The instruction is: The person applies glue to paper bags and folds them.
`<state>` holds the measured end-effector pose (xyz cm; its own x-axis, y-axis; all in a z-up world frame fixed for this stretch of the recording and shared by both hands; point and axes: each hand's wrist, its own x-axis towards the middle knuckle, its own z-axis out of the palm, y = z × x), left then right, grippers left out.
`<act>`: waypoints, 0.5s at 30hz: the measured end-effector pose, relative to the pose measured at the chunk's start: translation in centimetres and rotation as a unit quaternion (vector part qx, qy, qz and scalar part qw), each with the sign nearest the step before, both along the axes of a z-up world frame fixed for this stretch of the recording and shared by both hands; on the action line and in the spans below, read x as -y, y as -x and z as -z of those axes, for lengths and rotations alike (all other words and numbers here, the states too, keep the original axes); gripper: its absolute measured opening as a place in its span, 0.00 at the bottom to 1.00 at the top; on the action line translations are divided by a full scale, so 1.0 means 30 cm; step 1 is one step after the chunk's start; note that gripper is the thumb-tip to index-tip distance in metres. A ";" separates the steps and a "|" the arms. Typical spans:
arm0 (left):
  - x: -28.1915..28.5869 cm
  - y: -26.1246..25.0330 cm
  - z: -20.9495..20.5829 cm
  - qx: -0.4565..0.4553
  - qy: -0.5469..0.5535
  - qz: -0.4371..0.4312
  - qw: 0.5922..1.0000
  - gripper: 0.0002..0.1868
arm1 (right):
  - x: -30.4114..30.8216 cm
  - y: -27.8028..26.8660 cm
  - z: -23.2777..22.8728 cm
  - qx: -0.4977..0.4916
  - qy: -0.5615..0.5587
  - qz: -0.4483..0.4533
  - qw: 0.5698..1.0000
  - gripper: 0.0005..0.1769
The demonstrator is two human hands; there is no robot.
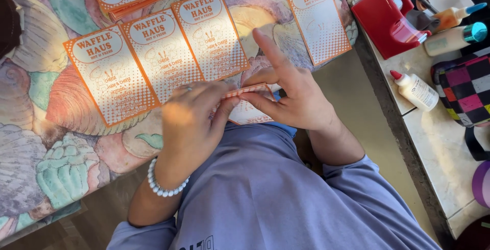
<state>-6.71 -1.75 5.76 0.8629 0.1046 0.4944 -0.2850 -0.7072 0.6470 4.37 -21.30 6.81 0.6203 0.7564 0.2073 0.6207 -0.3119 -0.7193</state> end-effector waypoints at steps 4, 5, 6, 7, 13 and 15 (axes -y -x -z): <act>0.021 0.008 0.053 0.016 0.167 -0.049 0.985 0.05 | 0.057 -0.065 0.007 0.036 -0.045 -0.021 0.998 0.21; 0.020 0.015 0.086 0.015 0.166 -0.051 0.985 0.05 | 0.083 -0.090 0.013 0.035 -0.046 -0.023 0.998 0.21; 0.019 0.023 0.120 -0.002 0.228 -0.087 0.970 0.06 | 0.108 -0.116 0.020 0.020 -0.034 -0.030 0.999 0.19; 0.021 0.037 0.155 -0.021 0.289 -0.123 0.949 0.07 | 0.135 -0.136 0.032 0.003 -0.022 -0.038 0.999 0.17; -0.013 0.042 0.140 -0.036 0.163 -0.083 0.982 0.11 | 0.124 -0.163 -0.003 0.010 0.021 -0.084 0.996 0.08; 0.001 0.040 0.113 -0.008 0.173 -0.088 0.981 0.08 | 0.119 -0.153 0.003 0.016 -0.013 -0.063 0.998 0.08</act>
